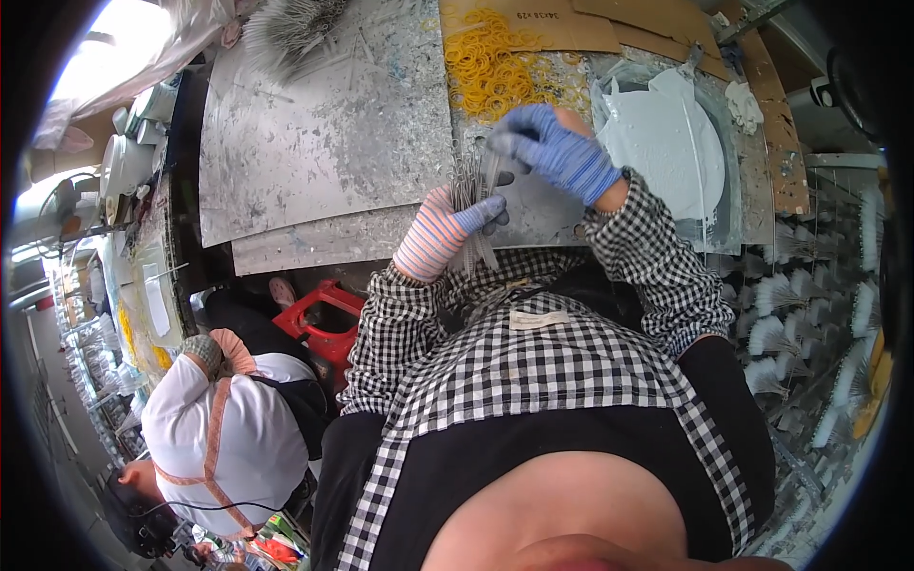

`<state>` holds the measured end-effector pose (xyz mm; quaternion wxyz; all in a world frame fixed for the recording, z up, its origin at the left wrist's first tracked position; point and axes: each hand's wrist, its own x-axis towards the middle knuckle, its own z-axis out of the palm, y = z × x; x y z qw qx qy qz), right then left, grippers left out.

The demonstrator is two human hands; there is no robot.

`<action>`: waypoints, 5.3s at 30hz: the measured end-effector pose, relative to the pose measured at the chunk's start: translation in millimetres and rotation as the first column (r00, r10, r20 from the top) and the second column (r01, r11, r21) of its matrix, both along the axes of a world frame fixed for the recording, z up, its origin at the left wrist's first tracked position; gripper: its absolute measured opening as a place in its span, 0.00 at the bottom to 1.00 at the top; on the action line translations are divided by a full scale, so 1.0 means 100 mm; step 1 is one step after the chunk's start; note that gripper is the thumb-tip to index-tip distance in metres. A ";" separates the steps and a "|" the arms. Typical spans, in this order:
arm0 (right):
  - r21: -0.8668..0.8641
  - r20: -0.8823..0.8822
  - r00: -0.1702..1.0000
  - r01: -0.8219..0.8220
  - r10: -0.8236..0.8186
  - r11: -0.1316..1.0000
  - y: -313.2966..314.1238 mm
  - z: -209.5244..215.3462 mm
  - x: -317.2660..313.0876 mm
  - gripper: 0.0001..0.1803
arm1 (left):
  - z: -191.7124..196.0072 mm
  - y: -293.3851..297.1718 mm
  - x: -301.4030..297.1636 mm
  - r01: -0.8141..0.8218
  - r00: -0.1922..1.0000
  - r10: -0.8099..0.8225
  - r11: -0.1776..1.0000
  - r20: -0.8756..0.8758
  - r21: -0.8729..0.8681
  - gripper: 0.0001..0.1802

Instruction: The person is bundling bristles and securing them with rubber bands as part of a brush manufacturing process.

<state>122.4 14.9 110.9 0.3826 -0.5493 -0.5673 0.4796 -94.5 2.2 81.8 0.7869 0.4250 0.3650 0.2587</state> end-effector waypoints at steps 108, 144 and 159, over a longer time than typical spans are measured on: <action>0.410 0.829 0.475 -0.159 -0.294 0.898 2.94 -0.74 -1.26 0.14 | -0.07 2.69 -0.49 0.639 0.051 0.626 0.578 -0.778 0.507 0.11; 0.310 0.893 0.428 -0.356 -0.140 0.882 2.41 -0.60 -1.65 0.09 | -0.13 2.73 -2.56 0.325 0.046 0.332 0.887 -0.942 0.328 0.26; 0.469 0.783 0.607 -0.429 -0.138 0.772 2.53 -1.11 -1.89 0.15 | 0.03 4.45 -2.32 0.075 -0.191 0.299 0.954 -0.935 0.290 0.33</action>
